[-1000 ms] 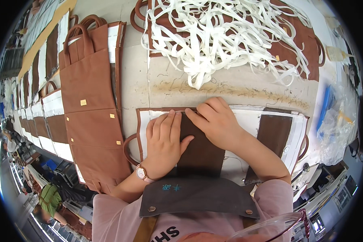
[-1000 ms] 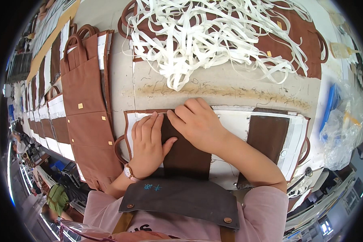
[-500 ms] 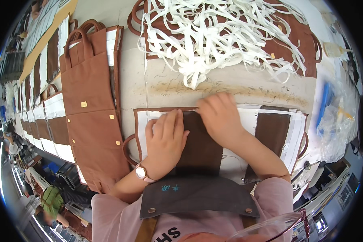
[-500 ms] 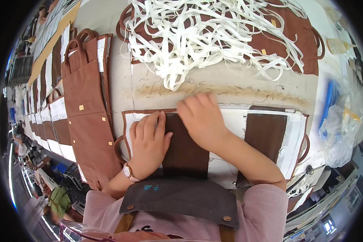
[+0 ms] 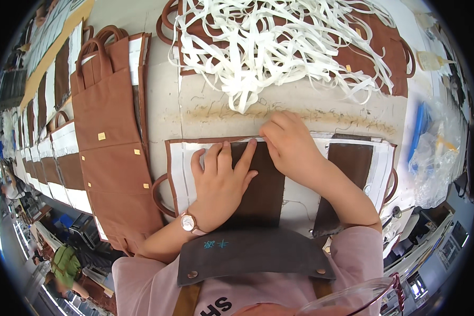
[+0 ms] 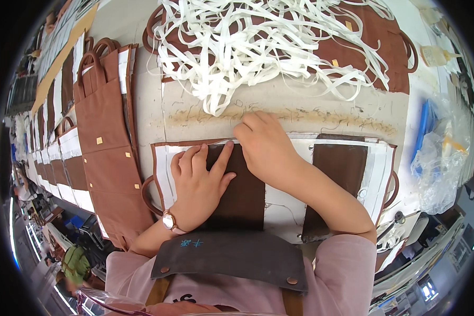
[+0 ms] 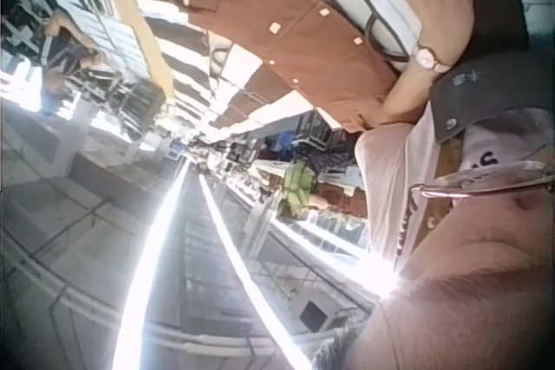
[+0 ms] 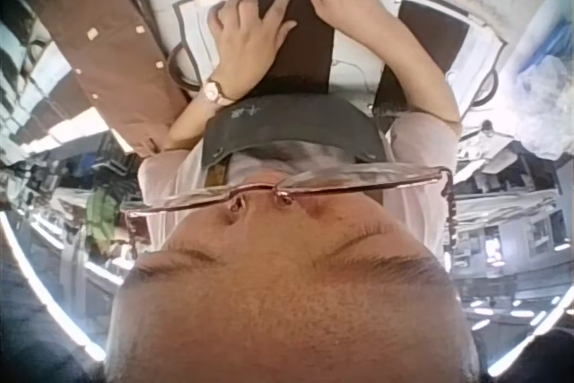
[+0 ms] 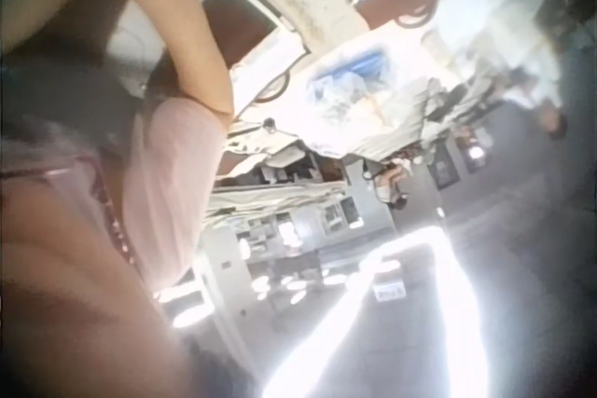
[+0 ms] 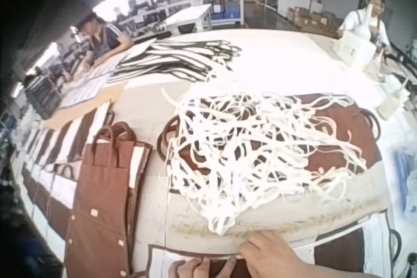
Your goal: The person assembles brown tote bags by hand, attaching white straps to the bag body using a hammer and metal fasteners. They repeatedly position straps, secure them with fasteners, and inspect the finished bags on a workbench in a factory setting.
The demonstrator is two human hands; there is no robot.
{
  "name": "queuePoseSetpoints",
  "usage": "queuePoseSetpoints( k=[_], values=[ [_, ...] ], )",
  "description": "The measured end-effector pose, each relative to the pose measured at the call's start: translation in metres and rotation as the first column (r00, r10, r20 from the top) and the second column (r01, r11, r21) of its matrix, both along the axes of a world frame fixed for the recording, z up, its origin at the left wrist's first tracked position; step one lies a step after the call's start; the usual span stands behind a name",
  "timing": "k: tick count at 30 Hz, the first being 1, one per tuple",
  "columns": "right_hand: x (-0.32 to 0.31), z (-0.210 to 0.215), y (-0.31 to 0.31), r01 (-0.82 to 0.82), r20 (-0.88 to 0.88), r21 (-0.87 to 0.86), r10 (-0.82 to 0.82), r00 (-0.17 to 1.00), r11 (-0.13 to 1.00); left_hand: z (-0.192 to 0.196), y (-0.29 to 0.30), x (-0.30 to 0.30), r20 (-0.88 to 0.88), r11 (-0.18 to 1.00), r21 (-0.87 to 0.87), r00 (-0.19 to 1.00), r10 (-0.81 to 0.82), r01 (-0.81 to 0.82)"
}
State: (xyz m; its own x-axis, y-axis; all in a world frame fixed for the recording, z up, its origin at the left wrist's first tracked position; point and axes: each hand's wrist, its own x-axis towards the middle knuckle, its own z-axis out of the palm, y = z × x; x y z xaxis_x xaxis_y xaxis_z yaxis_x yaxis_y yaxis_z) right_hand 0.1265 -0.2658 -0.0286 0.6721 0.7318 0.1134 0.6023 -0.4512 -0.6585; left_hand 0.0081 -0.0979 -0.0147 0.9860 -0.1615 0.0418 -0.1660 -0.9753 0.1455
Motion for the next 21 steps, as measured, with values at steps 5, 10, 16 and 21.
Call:
queuePoseSetpoints(
  k=[5, 10, 16, 21],
  values=[
    [-0.002, -0.007, -0.012, -0.077, 0.085, 0.018, 0.075, 0.994, 0.997, -0.001, -0.002, 0.000, 0.002, 0.999, 0.034, 1.000, 0.011, -0.011],
    [-0.008, -0.003, -0.006, 0.044, 0.182, 0.082, -0.059, 0.981, 0.996, -0.004, 0.002, -0.003, 0.024, 1.000, -0.015, 0.999, 0.021, -0.020],
    [-0.009, -0.003, -0.014, -0.072, 0.412, -0.053, 0.088, 0.907, 0.996, -0.005, 0.003, -0.007, 0.037, 0.989, -0.145, 0.999, -0.014, 0.019],
    [-0.014, 0.002, -0.004, -0.051, 0.446, -0.137, 0.107, 0.888, 0.989, -0.004, -0.002, -0.004, 0.013, 0.973, -0.185, 0.991, -0.135, 0.135]
  ],
)
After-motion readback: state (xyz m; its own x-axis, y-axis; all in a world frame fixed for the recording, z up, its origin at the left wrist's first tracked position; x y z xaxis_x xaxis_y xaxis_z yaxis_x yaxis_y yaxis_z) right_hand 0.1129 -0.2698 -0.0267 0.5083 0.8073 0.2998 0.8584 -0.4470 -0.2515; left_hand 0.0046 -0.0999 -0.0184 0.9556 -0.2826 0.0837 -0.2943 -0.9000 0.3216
